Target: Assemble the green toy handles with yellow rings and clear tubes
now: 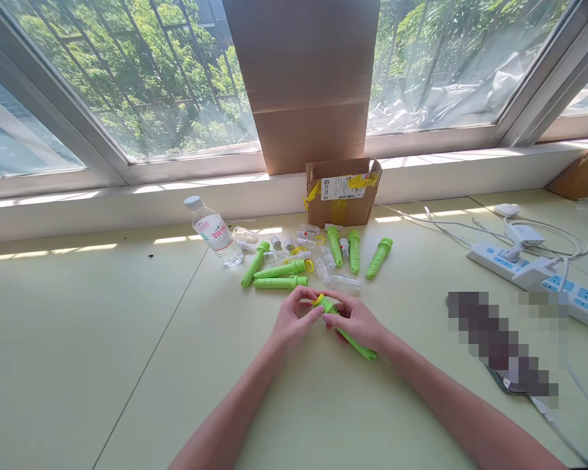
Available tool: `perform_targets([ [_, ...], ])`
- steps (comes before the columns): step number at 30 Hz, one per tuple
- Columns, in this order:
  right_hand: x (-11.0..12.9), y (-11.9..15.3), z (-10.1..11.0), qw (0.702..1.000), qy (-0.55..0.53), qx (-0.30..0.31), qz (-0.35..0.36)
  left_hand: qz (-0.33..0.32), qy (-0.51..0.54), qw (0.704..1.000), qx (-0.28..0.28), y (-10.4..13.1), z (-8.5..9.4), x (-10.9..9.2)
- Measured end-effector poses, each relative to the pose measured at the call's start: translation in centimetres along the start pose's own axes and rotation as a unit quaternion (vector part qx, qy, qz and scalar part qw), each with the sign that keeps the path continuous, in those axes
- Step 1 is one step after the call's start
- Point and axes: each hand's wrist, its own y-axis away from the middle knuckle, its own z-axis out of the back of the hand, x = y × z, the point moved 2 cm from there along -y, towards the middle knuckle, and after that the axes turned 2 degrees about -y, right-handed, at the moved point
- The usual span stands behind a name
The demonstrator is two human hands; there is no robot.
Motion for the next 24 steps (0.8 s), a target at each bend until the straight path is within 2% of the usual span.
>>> perform_targets([
  [6,-0.10,-0.02,0.27,1.000,-0.018,0.018,-0.001,0.005,0.010,1.000,0.022,-0.21,-0.03,-0.17],
  [14,0.24,-0.07,0.92,0.996,-0.081,0.042,-0.016,-0.034,-0.018,0.997,0.071,0.00,-0.21,-0.49],
  [20,0.24,-0.02,0.98,0.994,-0.083,0.060,-0.034,-0.063,-0.066,0.996,0.007,0.09,-0.64,-0.12],
  [24,0.06,0.10,0.96,0.997,-0.052,0.041,-0.036,-0.047,-0.065,0.997,0.009,0.28,-0.55,-0.27],
])
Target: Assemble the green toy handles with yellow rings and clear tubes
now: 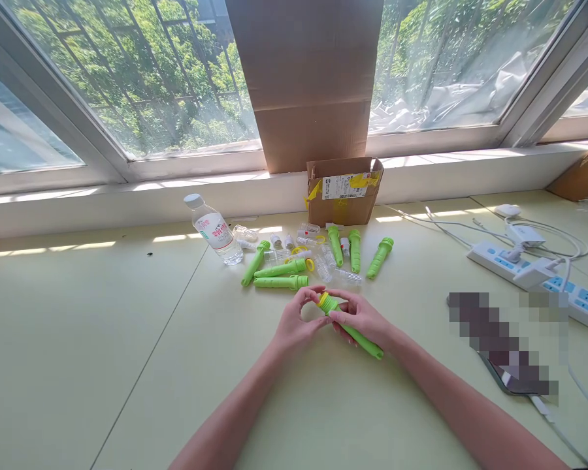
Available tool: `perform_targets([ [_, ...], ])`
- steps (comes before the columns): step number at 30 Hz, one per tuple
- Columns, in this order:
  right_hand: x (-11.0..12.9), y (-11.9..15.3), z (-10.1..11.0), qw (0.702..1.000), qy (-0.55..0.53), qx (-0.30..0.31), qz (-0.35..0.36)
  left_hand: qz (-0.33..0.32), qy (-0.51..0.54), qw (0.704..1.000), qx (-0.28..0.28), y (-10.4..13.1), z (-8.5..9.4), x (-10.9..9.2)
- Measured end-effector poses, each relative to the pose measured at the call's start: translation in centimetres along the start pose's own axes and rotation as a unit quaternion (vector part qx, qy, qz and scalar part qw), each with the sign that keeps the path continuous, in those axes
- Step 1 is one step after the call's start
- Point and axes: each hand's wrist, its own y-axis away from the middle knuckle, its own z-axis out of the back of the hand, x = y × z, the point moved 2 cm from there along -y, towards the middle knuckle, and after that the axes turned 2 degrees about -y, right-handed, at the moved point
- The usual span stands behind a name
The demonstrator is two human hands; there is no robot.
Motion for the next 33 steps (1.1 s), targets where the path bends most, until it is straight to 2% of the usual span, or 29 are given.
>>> perform_targets([
  [3,0.0,0.1,-0.2,0.998,0.062,-0.004,0.021,0.007,-0.005,1.000,-0.002,0.1,0.3,-0.1],
  [5,0.0,0.2,-0.4,0.986,0.148,-0.019,0.078,-0.006,-0.014,1.000,-0.019,0.0,0.5,-0.1],
  [6,0.1,0.2,-0.4,0.971,0.205,-0.039,0.117,-0.015,-0.023,0.999,-0.031,0.0,0.6,-0.2],
  [8,0.1,0.2,-0.4,0.922,0.324,-0.099,0.188,-0.036,-0.052,0.996,-0.059,-0.1,0.8,-0.2],
  [11,0.0,0.3,-0.2,0.853,0.433,-0.167,0.240,-0.061,-0.097,0.988,-0.105,-0.1,1.0,-0.1],
  [14,-0.2,0.3,-0.2,0.831,0.458,-0.178,0.259,-0.077,-0.124,0.981,-0.126,0.0,1.0,0.2],
  [20,-0.7,0.3,-0.4,0.838,0.452,-0.146,0.268,-0.100,-0.156,0.977,-0.105,0.1,1.0,0.3],
  [22,-0.9,0.2,-0.3,0.817,0.470,-0.159,0.295,-0.116,-0.166,0.974,-0.106,0.1,1.0,0.2],
  [25,-1.0,0.1,-0.3,0.758,0.526,-0.195,0.334,-0.138,-0.178,0.966,-0.126,0.2,0.8,0.1],
  [28,-0.9,-0.1,-0.4,0.722,0.569,-0.222,0.325,-0.159,-0.195,0.955,-0.159,0.3,0.7,0.1],
  [30,-0.9,-0.2,-0.5,0.723,0.572,-0.228,0.312,-0.176,-0.207,0.946,-0.174,0.3,0.6,0.2],
  [33,-1.1,-0.2,-0.6,0.742,0.553,-0.214,0.312,-0.195,-0.215,0.942,-0.169,0.3,0.6,0.2],
])
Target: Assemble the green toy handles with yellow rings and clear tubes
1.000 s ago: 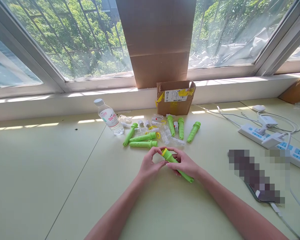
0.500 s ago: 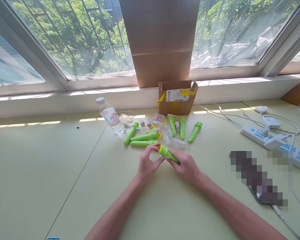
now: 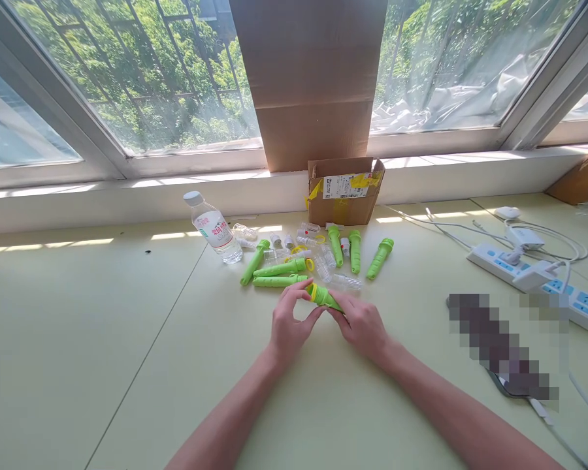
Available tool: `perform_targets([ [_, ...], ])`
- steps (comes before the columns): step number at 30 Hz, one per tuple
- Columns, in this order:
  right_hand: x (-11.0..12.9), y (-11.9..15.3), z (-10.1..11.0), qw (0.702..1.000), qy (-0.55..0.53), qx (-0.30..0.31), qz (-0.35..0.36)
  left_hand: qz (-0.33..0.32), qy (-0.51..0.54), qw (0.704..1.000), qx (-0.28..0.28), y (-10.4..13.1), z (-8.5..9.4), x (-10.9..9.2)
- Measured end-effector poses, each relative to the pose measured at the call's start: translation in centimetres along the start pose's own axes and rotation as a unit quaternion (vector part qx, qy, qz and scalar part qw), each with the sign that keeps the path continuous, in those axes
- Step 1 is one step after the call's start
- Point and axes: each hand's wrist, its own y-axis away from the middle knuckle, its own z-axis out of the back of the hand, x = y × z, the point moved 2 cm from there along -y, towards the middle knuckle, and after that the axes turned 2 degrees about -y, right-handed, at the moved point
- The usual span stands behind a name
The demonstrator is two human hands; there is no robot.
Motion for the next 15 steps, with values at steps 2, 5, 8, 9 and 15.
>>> perform_targets([
  [2,0.0,0.2,-0.2,1.000,-0.016,0.000,0.001,-0.006,0.006,1.000,0.011,0.0,0.0,0.0],
  [5,0.0,0.5,-0.3,1.000,-0.020,-0.009,-0.003,-0.007,0.016,1.000,0.023,-0.1,0.0,0.0],
  [8,0.1,0.9,-0.1,1.000,-0.015,-0.012,-0.015,-0.006,0.025,0.999,0.032,-0.1,0.0,-0.1],
  [9,0.1,0.9,0.0,1.000,-0.014,-0.011,-0.020,-0.005,0.028,0.999,0.034,-0.1,0.0,-0.1],
  [15,-0.1,1.1,0.2,0.999,-0.033,-0.015,-0.030,0.003,0.047,0.998,0.035,0.0,-0.3,-0.2],
])
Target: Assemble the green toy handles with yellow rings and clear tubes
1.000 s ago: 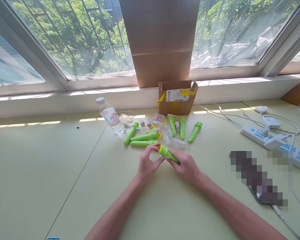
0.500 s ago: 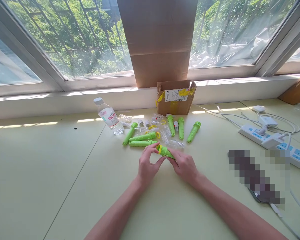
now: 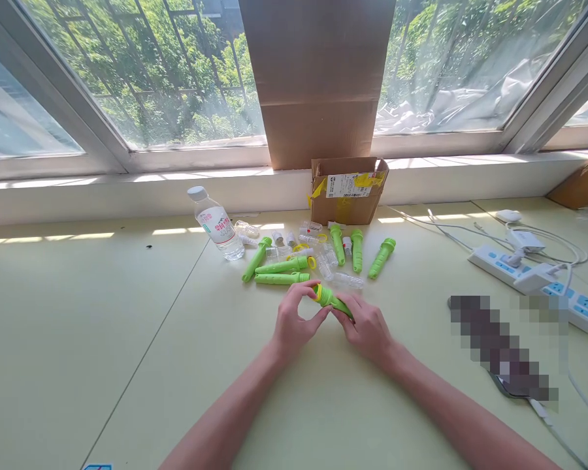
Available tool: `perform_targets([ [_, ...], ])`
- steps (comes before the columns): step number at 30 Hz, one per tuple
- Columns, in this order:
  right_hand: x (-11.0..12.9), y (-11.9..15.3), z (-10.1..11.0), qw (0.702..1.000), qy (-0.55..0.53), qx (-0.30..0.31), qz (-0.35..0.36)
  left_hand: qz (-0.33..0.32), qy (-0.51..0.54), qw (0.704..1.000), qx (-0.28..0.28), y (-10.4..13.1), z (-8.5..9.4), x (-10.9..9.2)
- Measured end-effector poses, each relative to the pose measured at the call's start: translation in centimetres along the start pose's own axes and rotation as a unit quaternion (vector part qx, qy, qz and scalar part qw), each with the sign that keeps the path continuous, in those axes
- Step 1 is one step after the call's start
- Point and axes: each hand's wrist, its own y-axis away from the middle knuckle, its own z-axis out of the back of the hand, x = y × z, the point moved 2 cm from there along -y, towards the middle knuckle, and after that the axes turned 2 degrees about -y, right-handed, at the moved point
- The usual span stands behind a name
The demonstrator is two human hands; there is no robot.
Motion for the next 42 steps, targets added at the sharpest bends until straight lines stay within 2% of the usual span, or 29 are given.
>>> perform_targets([
  [7,0.2,0.1,0.1,0.999,0.021,-0.008,0.025,0.011,-0.010,1.000,-0.016,0.1,-0.2,-0.4],
  [11,0.2,0.3,0.0,0.999,0.030,-0.005,0.027,0.014,-0.001,1.000,0.008,0.1,-0.1,-0.4],
  [19,-0.2,0.0,0.4,0.998,-0.054,0.016,-0.031,0.059,-0.005,0.997,0.043,0.3,-0.1,0.0],
  [23,-0.4,0.0,0.4,0.998,-0.065,0.023,-0.007,0.064,-0.008,0.997,0.041,0.3,0.0,0.1],
  [27,-0.5,0.1,0.4,0.999,-0.049,-0.011,0.005,0.060,-0.002,0.997,0.041,0.1,0.1,0.2],
  [34,-0.6,0.0,1.0,0.997,-0.018,-0.069,-0.009,0.052,0.012,0.995,0.082,0.0,0.1,0.2],
  [42,-1.0,0.0,0.8,0.995,-0.093,-0.016,-0.018,0.036,-0.007,0.997,0.069,0.3,0.0,0.1],
])
